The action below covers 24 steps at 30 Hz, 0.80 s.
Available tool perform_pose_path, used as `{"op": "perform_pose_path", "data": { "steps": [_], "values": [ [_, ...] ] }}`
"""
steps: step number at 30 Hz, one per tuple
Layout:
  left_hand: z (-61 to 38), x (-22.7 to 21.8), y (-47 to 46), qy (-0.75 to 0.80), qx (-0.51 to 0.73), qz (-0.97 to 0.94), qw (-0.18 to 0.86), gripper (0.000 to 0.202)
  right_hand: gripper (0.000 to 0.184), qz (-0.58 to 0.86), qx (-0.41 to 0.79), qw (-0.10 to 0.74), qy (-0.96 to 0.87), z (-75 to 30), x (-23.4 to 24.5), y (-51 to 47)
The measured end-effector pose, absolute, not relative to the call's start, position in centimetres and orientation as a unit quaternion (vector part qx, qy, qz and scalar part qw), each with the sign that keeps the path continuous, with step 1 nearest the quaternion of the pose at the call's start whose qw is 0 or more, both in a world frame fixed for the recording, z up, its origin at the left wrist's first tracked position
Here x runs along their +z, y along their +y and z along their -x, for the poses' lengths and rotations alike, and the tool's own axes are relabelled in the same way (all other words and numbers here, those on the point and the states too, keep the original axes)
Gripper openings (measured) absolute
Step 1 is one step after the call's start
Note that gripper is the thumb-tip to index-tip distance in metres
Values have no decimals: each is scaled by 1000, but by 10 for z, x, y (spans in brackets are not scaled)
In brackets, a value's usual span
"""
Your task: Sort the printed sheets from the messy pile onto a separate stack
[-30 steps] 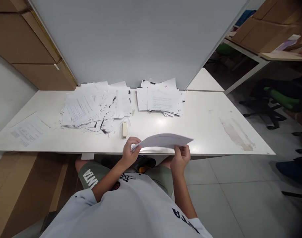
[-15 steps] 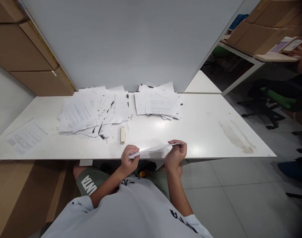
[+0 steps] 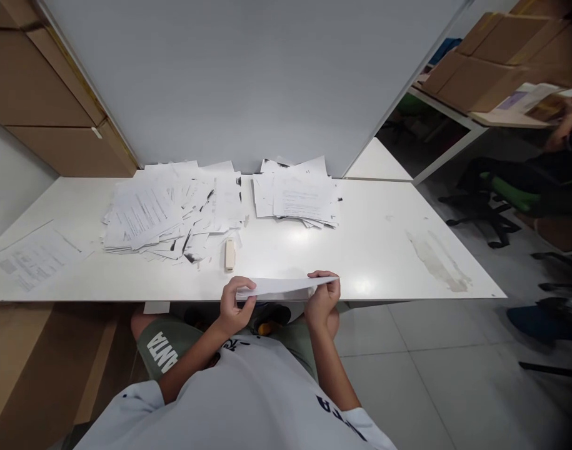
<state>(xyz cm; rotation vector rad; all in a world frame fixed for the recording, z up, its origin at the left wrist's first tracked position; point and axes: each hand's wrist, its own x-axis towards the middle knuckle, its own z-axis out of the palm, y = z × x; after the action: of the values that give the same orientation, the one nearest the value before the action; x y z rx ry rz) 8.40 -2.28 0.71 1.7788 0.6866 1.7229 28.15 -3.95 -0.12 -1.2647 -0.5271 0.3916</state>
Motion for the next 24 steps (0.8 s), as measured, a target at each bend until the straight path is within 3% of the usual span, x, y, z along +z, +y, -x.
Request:
{"op": "perform_pose_path", "data": {
  "steps": [4, 6, 9, 13, 24],
  "values": [
    [-82, -6, -23, 332, 599, -640, 349, 38, 8, 587, 190, 751, -233, -279, -7, -43],
    [-79, -12, -24, 368, 568, -636, 370, 31, 9, 591, 199, 746, -234, -276, -7, -48],
    [-74, -19, -28, 428, 542, -625, 364, 22, 14, 607, 193, 732, -243, -274, -6, -58],
    [-72, -22, -28, 480, 515, -605, 370, 29, 14, 641, 178, 703, -250, -278, -14, -63],
    [-74, -19, -31, 505, 510, -585, 377, 26, 26, 657, 196, 665, -296, -273, -29, -84]
  ]
}}
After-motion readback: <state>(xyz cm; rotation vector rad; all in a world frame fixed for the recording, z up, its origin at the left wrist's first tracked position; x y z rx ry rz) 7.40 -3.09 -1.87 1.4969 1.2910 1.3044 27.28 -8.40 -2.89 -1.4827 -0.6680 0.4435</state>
